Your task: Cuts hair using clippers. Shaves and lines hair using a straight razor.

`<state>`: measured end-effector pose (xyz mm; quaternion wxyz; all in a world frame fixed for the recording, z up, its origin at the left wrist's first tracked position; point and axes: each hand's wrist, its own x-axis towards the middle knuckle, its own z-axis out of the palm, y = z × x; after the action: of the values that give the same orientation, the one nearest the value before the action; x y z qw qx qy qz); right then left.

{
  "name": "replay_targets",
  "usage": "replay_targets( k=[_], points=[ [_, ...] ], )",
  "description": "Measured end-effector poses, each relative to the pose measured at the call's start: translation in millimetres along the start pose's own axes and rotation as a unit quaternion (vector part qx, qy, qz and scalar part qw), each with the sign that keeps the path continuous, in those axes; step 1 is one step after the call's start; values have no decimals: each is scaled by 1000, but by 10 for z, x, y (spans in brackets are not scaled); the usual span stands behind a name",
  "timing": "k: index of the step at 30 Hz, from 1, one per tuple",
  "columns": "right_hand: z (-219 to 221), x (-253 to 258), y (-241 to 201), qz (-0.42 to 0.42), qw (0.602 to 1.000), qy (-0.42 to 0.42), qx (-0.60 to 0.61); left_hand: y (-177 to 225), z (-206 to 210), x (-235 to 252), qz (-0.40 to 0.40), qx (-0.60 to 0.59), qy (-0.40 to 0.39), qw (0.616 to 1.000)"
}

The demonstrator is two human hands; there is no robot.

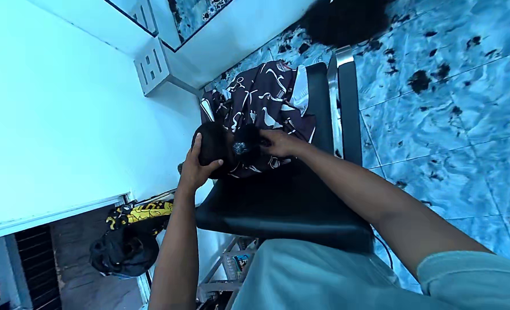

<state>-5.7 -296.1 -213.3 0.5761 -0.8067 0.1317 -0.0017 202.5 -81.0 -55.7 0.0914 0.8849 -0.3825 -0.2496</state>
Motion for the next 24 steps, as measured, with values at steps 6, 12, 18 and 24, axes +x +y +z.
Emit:
replay_targets(
  k=[6,12,18,24],
  points=[
    [-48,830,-67,18,998,11,-58,-417,-190,248,-21,-76,-52,995],
    [-23,1085,-372,36,991,-21,-128,-567,-162,230,-31,-136,-52,989],
    [-275,956,-330,42,995,32,-83,-588,-127,144,-41,-180,-28,982],
    [-111,1265,-394,55,989,10,-134,-635,-114,262,-37,-201,-39,978]
  ],
)
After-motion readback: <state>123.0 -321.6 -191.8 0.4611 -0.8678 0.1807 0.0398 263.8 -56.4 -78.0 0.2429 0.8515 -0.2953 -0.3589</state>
